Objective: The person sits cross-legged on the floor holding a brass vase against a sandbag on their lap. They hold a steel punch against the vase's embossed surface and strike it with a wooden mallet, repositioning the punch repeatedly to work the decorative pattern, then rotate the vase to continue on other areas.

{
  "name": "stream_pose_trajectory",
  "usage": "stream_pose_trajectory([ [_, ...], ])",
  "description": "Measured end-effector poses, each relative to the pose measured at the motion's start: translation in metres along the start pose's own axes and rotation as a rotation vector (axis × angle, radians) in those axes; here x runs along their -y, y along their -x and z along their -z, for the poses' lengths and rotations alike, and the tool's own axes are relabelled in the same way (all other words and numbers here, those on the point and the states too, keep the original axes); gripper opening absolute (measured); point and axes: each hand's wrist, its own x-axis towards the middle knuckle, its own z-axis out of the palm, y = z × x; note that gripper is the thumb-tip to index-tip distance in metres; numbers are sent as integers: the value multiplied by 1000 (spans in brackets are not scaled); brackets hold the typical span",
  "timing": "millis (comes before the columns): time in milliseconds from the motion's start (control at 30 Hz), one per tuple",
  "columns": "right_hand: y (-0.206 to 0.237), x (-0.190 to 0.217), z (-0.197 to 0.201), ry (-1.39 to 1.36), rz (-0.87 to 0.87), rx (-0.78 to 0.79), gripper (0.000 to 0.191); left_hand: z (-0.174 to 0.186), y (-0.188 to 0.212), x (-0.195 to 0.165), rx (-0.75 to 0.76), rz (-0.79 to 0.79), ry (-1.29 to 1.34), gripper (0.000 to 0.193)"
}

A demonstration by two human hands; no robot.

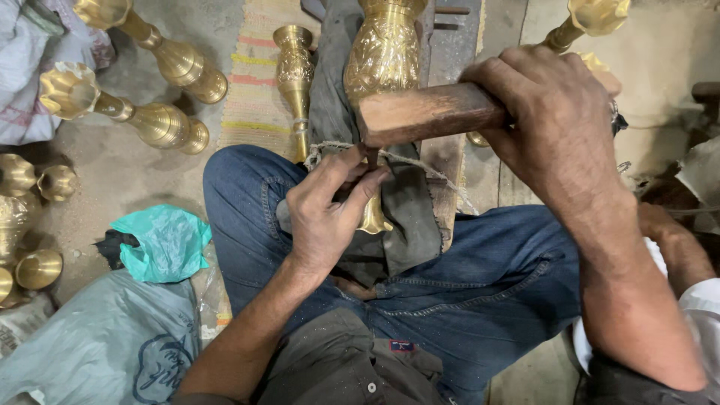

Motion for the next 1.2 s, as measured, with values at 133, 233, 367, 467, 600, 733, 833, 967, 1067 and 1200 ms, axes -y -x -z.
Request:
stream_pose_trajectory([
  [133, 6, -4, 1, 175, 24, -15, 38, 0, 0, -4, -17, -25, -24, 34],
  [233, 9, -6, 6, -234, -173, 37, 31, 0, 1, -7, 4, -20, 25, 35],
  [367, 8, -1, 13, -147, -64, 22, 34, -1, -1, -6, 0, -27, 12, 36],
  [467, 8, 7, 18, 86, -36, 19, 31, -3, 0, -3, 15, -22, 2, 36],
  [600, 7, 13, 24, 124, -29, 42, 34, -6, 3, 0, 4, -33, 30, 35],
  [733, 6, 15, 24, -39, -94, 61, 34, -5, 4, -1, -1, -21, 35, 36],
  [833, 5, 15, 23, 226, 39, 84, 34, -4, 2, -3, -2, -41, 5, 32],
  [967, 2, 16, 24, 23, -82, 74, 33, -3, -1, -6, 3, -12, 1, 35],
  [1067, 2, 17, 26, 174, -3, 58, 34, -2, -2, -5, -6, -33, 3, 32],
  [1200, 3, 18, 24, 176, -15, 84, 32, -4, 1, -3, 7, 7, 30, 33],
])
